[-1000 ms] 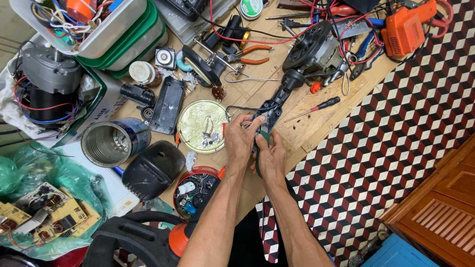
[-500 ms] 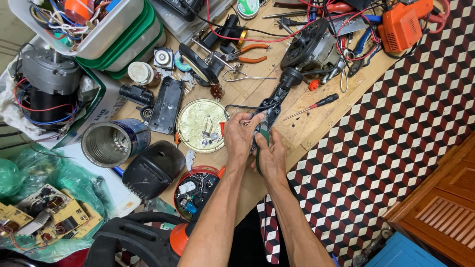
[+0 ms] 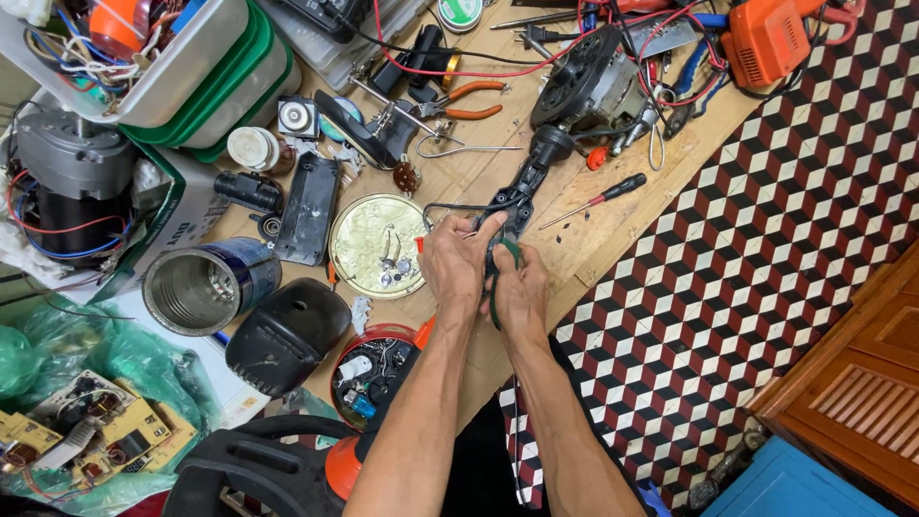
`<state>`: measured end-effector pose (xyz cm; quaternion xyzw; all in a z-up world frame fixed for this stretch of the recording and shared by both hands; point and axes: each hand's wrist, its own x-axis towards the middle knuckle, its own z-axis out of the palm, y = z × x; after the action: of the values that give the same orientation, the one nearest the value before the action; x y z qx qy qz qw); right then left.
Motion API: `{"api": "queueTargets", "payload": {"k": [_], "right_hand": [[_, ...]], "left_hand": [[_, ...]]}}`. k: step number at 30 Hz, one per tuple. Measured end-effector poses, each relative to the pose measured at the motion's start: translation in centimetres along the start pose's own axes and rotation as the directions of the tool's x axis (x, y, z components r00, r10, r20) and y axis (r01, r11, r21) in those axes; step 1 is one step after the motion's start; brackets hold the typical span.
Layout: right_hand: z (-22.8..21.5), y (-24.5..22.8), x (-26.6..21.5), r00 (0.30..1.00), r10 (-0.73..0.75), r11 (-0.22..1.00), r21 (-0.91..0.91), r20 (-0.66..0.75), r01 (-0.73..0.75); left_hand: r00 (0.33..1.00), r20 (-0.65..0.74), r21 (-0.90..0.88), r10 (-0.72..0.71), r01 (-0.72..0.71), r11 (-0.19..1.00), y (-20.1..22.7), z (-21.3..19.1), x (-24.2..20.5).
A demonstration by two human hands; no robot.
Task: Repairing and reassembling the motor and handle assembly of a handheld electric string trimmer.
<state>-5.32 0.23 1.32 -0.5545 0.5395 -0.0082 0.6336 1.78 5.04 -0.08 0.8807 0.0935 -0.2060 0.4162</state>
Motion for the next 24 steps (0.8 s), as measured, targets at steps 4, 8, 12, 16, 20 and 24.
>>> {"api": "queueTargets", "payload": {"k": [4,8,12,16,20,24], "right_hand": [[-0.3,0.4,-0.8,0.999,-0.008,0.999,0.041,0.043,0.006],[-0.8,-0.1,-2.2,0.992,-0.009,1.0,0.002,0.127,0.009],[-0.8,0.3,-2.2,0.983,0.0,1.0,0.027,0.182,-0.005],[-1.0,0.9,-1.4,0.987,-0.029,0.999,0.041,0.159,0.023],[-0.9,0.9,-0.9,0.989,-0.047,0.999,0.028,0.14,0.043],[-0.9,0.7,-1.1,0.992,-0.023,1.0,0.011,0.125,0.021]], "left_hand": [[0.998,-0.03,-0.148,0.05,-0.054,0.988,-1.5,0.5,0.2],[1.0,-0.005,-0.193,-0.027,0.025,0.981,-2.2,1.3,0.7],[0.997,0.038,-0.205,-0.061,0.068,0.977,-1.6,0.5,0.4],[0.998,0.04,-0.169,-0.054,0.061,0.984,-1.9,0.9,0.7],[0.999,0.03,-0.149,-0.02,0.024,0.988,-1.8,0.7,0.6],[1.0,-0.004,-0.149,-0.006,0.005,0.989,-2.2,1.1,0.6]]}}
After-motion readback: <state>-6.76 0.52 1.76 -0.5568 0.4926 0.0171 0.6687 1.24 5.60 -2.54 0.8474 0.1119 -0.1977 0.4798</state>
